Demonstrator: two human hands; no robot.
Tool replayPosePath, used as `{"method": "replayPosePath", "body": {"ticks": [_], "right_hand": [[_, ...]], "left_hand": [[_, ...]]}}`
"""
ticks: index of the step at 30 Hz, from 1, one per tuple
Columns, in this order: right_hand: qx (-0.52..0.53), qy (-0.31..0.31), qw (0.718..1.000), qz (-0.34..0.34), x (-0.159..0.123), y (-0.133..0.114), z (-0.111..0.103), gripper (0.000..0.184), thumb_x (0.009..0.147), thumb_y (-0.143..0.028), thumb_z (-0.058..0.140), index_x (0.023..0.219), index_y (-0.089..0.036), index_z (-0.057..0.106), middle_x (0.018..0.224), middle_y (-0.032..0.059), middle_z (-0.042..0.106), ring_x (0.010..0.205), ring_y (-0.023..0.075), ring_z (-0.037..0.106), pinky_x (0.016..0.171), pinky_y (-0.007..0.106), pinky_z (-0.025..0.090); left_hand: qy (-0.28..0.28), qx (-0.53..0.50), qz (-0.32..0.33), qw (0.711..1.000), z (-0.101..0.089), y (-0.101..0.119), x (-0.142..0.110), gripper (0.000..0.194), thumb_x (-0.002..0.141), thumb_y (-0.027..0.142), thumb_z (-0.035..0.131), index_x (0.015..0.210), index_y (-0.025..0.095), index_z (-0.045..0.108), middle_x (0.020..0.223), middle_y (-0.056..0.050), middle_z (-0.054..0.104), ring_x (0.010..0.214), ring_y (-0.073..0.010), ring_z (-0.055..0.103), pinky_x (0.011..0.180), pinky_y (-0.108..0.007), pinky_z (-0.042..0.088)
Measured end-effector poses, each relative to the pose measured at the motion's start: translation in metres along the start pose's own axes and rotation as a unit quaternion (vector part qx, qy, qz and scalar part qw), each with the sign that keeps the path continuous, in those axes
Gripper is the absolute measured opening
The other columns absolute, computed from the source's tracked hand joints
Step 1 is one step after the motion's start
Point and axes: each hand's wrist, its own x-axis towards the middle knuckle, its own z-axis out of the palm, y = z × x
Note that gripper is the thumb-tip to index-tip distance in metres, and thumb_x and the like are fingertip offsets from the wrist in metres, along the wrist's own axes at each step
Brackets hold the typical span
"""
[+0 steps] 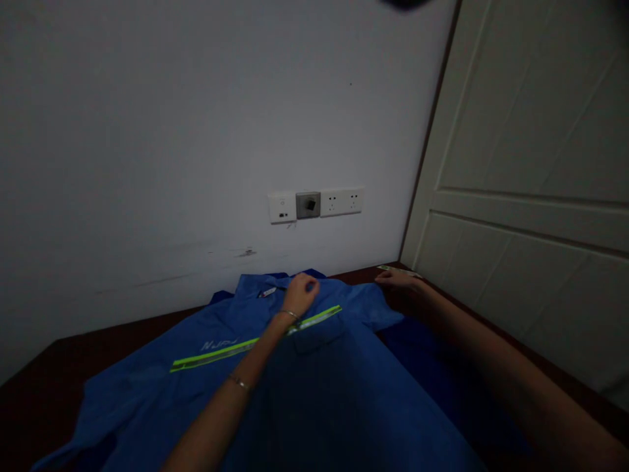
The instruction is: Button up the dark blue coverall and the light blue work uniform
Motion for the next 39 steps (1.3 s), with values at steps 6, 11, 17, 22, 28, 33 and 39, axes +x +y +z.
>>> {"method": "replayPosePath", "body": {"ticks": [6,11,17,22,28,33,39], "right_hand": [[-0.028,-0.099,0.994,0.022,0.012,-0.008,0.011,0.041,0.065,-0.049,0.062,0.067,-0.008,0.067,0.061,0.0059,0.062,0.054,0.0114,0.051,0.052,0.022,0.040],[-0.023,-0.089,0.996,0.013,0.016,-0.009,0.004,0.047,0.074,-0.048,0.050,0.056,-0.005,0.061,0.052,0.0045,0.056,0.051,0.0090,0.049,0.051,0.021,0.037],[0.078,-0.090,0.993,0.025,0.015,-0.017,-0.007,0.029,0.076,-0.037,0.053,0.087,-0.011,0.061,0.067,0.0033,0.061,0.054,0.0072,0.053,0.055,0.019,0.044],[0.330,-0.137,0.934,0.020,0.010,-0.024,-0.006,0.035,0.079,-0.032,0.050,0.110,-0.018,0.052,0.090,0.0079,0.063,0.068,0.0101,0.060,0.058,0.019,0.049],[0.394,-0.167,0.903,-0.029,0.009,-0.028,0.010,0.033,0.071,-0.024,0.060,0.103,-0.020,0.056,0.097,0.0064,0.062,0.085,0.0133,0.059,0.062,0.019,0.048],[0.318,-0.111,0.941,-0.011,0.019,-0.025,0.023,0.029,0.064,-0.036,0.069,0.082,-0.017,0.058,0.069,-0.0011,0.058,0.059,0.0067,0.053,0.047,0.014,0.040],[0.263,-0.065,0.961,-0.056,0.024,-0.023,0.024,0.041,0.063,-0.055,0.062,0.067,-0.015,0.053,0.056,-0.0048,0.047,0.045,0.0045,0.040,0.041,0.016,0.032]], "left_hand": [[-0.133,0.061,0.195,0.970,0.111,0.114,-0.029,0.031,0.074,0.030,0.058,0.102,0.017,0.056,0.099,-0.012,0.057,0.095,-0.0248,0.049,0.080,-0.038,0.041],[-0.123,0.077,0.153,0.978,0.137,0.115,-0.027,0.015,0.077,0.015,0.049,0.087,0.016,0.059,0.089,-0.011,0.057,0.091,-0.0238,0.051,0.079,-0.038,0.042],[0.028,-0.159,-0.090,0.983,0.108,0.072,-0.005,0.015,0.079,0.018,0.050,0.093,0.017,0.056,0.076,-0.005,0.057,0.071,-0.0145,0.055,0.069,-0.027,0.046],[0.032,-0.283,-0.240,0.928,0.082,0.038,-0.003,0.036,0.073,0.012,0.054,0.108,0.017,0.049,0.056,0.005,0.044,0.050,-0.0093,0.048,0.050,-0.021,0.045],[-0.007,-0.367,-0.328,0.870,0.078,0.028,-0.012,0.040,0.068,0.006,0.051,0.107,0.010,0.050,0.050,0.008,0.042,0.043,-0.0085,0.050,0.043,-0.020,0.048],[-0.058,-0.369,-0.330,0.867,0.078,0.028,-0.013,0.024,0.072,0.020,0.058,0.092,0.011,0.053,0.048,0.006,0.050,0.040,-0.0110,0.053,0.040,-0.021,0.047],[-0.039,-0.277,-0.261,0.924,0.076,0.023,-0.015,0.014,0.075,0.024,0.054,0.066,0.014,0.050,0.044,0.007,0.042,0.042,-0.0110,0.053,0.038,-0.018,0.040]]}}
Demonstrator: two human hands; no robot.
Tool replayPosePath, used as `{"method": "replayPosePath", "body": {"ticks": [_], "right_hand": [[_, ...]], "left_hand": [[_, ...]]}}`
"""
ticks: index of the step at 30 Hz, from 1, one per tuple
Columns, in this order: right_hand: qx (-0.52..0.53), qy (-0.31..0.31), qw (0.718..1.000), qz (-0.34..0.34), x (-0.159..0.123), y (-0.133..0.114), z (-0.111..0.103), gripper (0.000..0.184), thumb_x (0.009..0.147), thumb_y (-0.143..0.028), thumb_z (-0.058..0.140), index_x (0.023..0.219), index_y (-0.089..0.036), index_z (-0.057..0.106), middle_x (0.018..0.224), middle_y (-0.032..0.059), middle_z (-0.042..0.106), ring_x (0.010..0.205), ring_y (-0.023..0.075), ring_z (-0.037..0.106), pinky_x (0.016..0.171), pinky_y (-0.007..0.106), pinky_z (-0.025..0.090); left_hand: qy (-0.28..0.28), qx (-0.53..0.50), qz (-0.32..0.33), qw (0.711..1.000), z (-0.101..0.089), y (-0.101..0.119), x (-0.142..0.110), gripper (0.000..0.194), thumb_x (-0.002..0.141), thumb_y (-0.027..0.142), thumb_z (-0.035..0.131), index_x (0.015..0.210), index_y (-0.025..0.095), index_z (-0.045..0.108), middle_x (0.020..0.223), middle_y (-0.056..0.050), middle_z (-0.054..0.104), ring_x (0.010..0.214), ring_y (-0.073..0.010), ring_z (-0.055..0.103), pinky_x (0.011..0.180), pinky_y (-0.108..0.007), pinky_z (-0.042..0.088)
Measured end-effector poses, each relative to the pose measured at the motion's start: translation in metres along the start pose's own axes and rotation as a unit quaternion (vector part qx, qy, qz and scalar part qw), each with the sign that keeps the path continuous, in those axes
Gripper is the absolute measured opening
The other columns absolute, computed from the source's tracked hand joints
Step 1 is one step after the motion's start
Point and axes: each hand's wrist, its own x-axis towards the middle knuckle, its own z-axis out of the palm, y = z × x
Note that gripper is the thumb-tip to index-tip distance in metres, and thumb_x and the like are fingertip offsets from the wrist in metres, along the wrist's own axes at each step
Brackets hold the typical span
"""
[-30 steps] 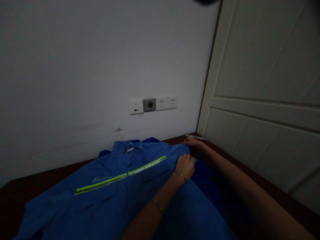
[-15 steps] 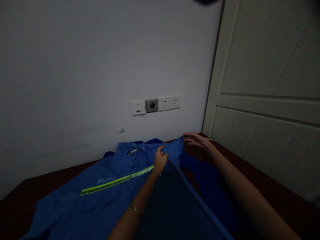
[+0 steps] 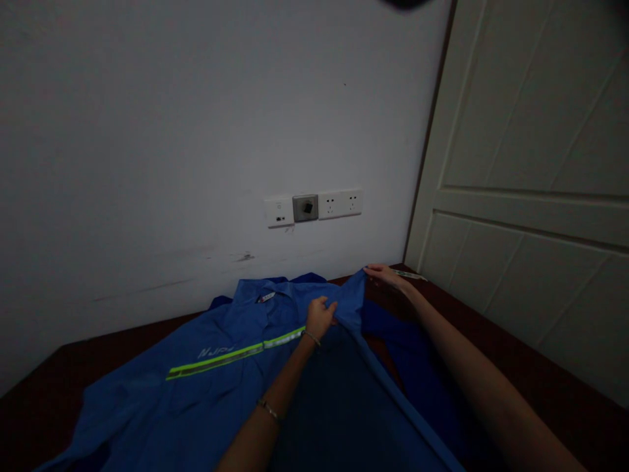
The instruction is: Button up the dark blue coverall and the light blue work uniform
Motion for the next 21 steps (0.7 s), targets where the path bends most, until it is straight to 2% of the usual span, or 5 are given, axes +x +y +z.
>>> {"method": "replayPosePath", "body": {"ticks": [6,9,13,17,21], "right_hand": [[-0.001,0.023,0.999,0.024,0.001,0.000,-0.001,0.043,0.062,-0.056,0.060,0.072,-0.015,0.054,0.057,-0.0045,0.049,0.046,0.0058,0.042,0.040,0.017,0.030],[0.019,0.017,0.999,0.045,0.003,-0.003,-0.001,0.038,0.061,-0.050,0.064,0.061,-0.015,0.049,0.046,-0.0072,0.042,0.039,0.0045,0.036,0.037,0.016,0.027],[0.038,0.024,0.996,0.078,0.005,-0.014,-0.001,0.033,0.066,-0.044,0.062,0.060,-0.015,0.048,0.048,-0.0034,0.049,0.042,0.0070,0.045,0.041,0.018,0.039],[0.020,0.031,0.995,0.095,0.003,-0.023,0.000,0.032,0.065,-0.043,0.065,0.070,-0.015,0.052,0.054,0.0003,0.056,0.048,0.0104,0.053,0.043,0.020,0.045],[-0.054,0.031,0.991,0.118,-0.001,-0.021,-0.007,0.034,0.057,-0.031,0.073,0.079,-0.015,0.053,0.050,-0.0042,0.054,0.041,0.0077,0.048,0.039,0.018,0.040]], "left_hand": [[-0.055,0.068,0.095,0.992,0.003,0.004,-0.006,0.027,0.081,0.028,0.043,0.059,0.014,0.048,0.047,0.005,0.043,0.048,-0.0107,0.051,0.046,-0.019,0.037],[-0.043,0.113,0.140,0.983,0.008,0.008,-0.011,0.033,0.083,0.030,0.039,0.056,0.014,0.048,0.047,0.004,0.043,0.050,-0.0101,0.047,0.051,-0.021,0.035],[-0.006,0.173,0.191,0.966,0.020,0.016,-0.021,0.037,0.086,0.031,0.034,0.060,0.014,0.054,0.054,0.000,0.052,0.053,-0.0108,0.047,0.057,-0.023,0.037],[-0.008,0.162,0.211,0.964,0.041,0.026,-0.035,0.035,0.088,0.029,0.031,0.088,0.014,0.062,0.078,-0.008,0.065,0.071,-0.0163,0.059,0.071,-0.028,0.044],[-0.053,0.110,0.256,0.959,0.063,0.031,-0.055,0.043,0.087,0.026,0.035,0.126,0.011,0.042,0.122,-0.014,0.052,0.111,-0.0205,0.050,0.095,-0.035,0.038]]}}
